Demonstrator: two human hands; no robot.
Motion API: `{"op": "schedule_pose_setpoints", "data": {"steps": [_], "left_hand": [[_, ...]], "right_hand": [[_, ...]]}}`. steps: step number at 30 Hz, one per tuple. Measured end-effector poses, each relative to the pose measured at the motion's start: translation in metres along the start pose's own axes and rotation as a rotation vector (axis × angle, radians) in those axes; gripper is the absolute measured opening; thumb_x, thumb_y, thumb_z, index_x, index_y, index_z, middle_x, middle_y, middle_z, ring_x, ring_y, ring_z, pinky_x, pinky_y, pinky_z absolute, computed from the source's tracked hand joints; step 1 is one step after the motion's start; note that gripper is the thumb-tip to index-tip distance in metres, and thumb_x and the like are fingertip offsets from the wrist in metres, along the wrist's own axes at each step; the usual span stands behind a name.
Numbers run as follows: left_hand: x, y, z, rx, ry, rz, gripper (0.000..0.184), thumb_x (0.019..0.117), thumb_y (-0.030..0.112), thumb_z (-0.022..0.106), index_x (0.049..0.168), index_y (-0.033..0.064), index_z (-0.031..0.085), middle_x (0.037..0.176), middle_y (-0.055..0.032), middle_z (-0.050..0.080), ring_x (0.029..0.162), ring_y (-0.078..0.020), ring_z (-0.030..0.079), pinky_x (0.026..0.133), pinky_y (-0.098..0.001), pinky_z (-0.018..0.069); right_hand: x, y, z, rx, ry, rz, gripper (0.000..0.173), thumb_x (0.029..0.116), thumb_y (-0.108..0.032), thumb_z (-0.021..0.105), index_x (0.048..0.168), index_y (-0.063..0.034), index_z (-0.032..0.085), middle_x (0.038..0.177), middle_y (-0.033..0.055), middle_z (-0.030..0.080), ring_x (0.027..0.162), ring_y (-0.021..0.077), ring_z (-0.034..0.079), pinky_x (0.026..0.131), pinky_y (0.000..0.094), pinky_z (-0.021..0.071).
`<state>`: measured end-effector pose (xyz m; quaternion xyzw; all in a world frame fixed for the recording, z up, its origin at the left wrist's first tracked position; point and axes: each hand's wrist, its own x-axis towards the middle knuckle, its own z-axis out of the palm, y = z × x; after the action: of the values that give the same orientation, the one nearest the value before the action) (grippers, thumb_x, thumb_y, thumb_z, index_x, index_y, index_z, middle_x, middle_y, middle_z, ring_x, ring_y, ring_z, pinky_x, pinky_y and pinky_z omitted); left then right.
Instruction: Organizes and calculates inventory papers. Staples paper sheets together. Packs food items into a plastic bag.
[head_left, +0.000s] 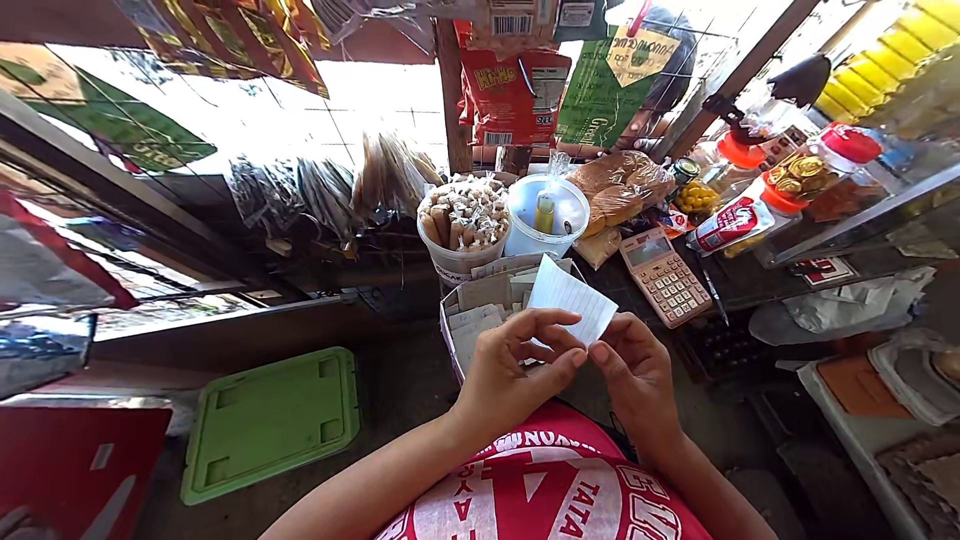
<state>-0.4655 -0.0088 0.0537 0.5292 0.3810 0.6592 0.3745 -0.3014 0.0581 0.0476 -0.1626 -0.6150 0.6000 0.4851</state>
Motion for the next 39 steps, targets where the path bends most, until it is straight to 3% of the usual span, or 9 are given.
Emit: {"op": "schedule_pose_setpoints", "data": {"steps": [4, 13, 17, 22, 24, 26, 30, 34, 39], "left_hand": [[0.001, -0.008, 0.001, 0.006, -0.015, 0.031, 0.021, 0.0954, 0.004, 0.067, 0.115, -0.0040, 0.066, 0.100, -0.0009, 0.073, 0.089, -0.0045, 0.069, 0.084, -0.0235, 0.0589], [0.001, -0.010, 0.001, -0.168, 0.008, -0.112, 0.039, 0.0859, 0.004, 0.078, 0.119, 0.0059, 0.058, 0.097, 0.0030, 0.067, 0.082, -0.0046, 0.066, 0.079, -0.0220, 0.0583], [0.000, -0.010, 0.000, -0.151, -0.002, -0.148, 0.042, 0.0869, -0.003, 0.070, 0.124, 0.0060, 0.052, 0.102, 0.0001, 0.065, 0.083, -0.0063, 0.067, 0.079, -0.0245, 0.0595], [-0.006, -0.001, -0.020, 0.150, 0.208, -0.093, 0.050, 0.0871, -0.002, 0.061, 0.133, 0.0109, 0.049, 0.119, 0.0019, 0.066, 0.097, -0.0069, 0.070, 0.082, -0.0282, 0.0616], [-0.003, 0.000, -0.034, 0.623, 0.331, 0.035, 0.062, 0.0847, 0.007, 0.067, 0.143, 0.0072, 0.046, 0.142, -0.0093, 0.053, 0.117, -0.0153, 0.059, 0.089, -0.0348, 0.0546], [0.007, 0.007, -0.037, 0.943, 0.308, 0.148, 0.064, 0.0865, 0.017, 0.068, 0.146, 0.0078, 0.047, 0.147, -0.0216, 0.041, 0.133, -0.0326, 0.045, 0.102, -0.0482, 0.0449], [0.040, 0.012, -0.016, 1.093, -0.051, 0.239, 0.044, 0.1007, 0.032, 0.055, 0.141, 0.0148, 0.060, 0.147, -0.0107, 0.055, 0.144, -0.0414, 0.037, 0.117, -0.0653, 0.0219], [0.068, -0.002, -0.009, 0.945, -0.130, 0.198, 0.027, 0.1002, 0.025, 0.060, 0.121, 0.0131, 0.073, 0.115, -0.0036, 0.073, 0.116, -0.0255, 0.064, 0.103, -0.0538, 0.0424], [0.091, -0.015, 0.013, 0.853, -0.194, 0.123, 0.018, 0.0959, 0.028, 0.068, 0.105, 0.0164, 0.078, 0.097, 0.0016, 0.073, 0.096, -0.0198, 0.064, 0.087, -0.0490, 0.0441]], "right_hand": [[-0.001, 0.001, -0.002, 0.023, -0.005, 0.041, 0.011, 0.0991, -0.015, 0.067, 0.109, -0.0093, 0.069, 0.100, -0.0037, 0.073, 0.090, 0.0027, 0.070, 0.083, 0.0210, 0.0592], [-0.003, 0.005, -0.003, 0.135, -0.024, 0.107, 0.013, 0.0978, -0.012, 0.068, 0.109, -0.0077, 0.072, 0.102, -0.0022, 0.075, 0.093, 0.0033, 0.071, 0.087, 0.0217, 0.0591], [-0.004, 0.005, -0.002, 0.059, 0.008, 0.108, 0.026, 0.0969, -0.003, 0.066, 0.122, -0.0077, 0.061, 0.105, -0.0001, 0.074, 0.095, 0.0072, 0.072, 0.089, 0.0257, 0.0598], [0.002, -0.011, -0.029, -0.253, 0.132, -0.023, 0.032, 0.0950, -0.009, 0.067, 0.124, -0.0227, 0.063, 0.103, -0.0145, 0.073, 0.092, -0.0014, 0.069, 0.084, 0.0196, 0.0589], [0.003, -0.019, -0.048, -0.328, 0.145, -0.070, 0.030, 0.0948, -0.012, 0.067, 0.120, -0.0284, 0.066, 0.104, -0.0172, 0.072, 0.092, -0.0027, 0.068, 0.083, 0.0185, 0.0586], [0.003, -0.027, -0.058, -0.376, 0.087, -0.078, 0.027, 0.0955, -0.018, 0.068, 0.119, -0.0321, 0.068, 0.104, -0.0180, 0.071, 0.092, -0.0032, 0.068, 0.082, 0.0173, 0.0585], [0.004, -0.033, -0.063, -0.403, -0.075, -0.141, 0.022, 0.0988, -0.023, 0.066, 0.119, -0.0285, 0.071, 0.104, -0.0153, 0.069, 0.095, -0.0023, 0.066, 0.085, 0.0177, 0.0579], [0.000, -0.035, -0.076, -0.253, -0.082, -0.185, 0.026, 0.1004, -0.019, 0.065, 0.125, -0.0278, 0.070, 0.112, -0.0144, 0.070, 0.100, -0.0017, 0.067, 0.088, 0.0171, 0.0573], [-0.008, -0.026, -0.113, -0.110, -0.050, -0.139, 0.027, 0.0999, -0.021, 0.066, 0.126, -0.0272, 0.069, 0.115, -0.0124, 0.071, 0.101, -0.0001, 0.068, 0.089, 0.0188, 0.0578]]}}
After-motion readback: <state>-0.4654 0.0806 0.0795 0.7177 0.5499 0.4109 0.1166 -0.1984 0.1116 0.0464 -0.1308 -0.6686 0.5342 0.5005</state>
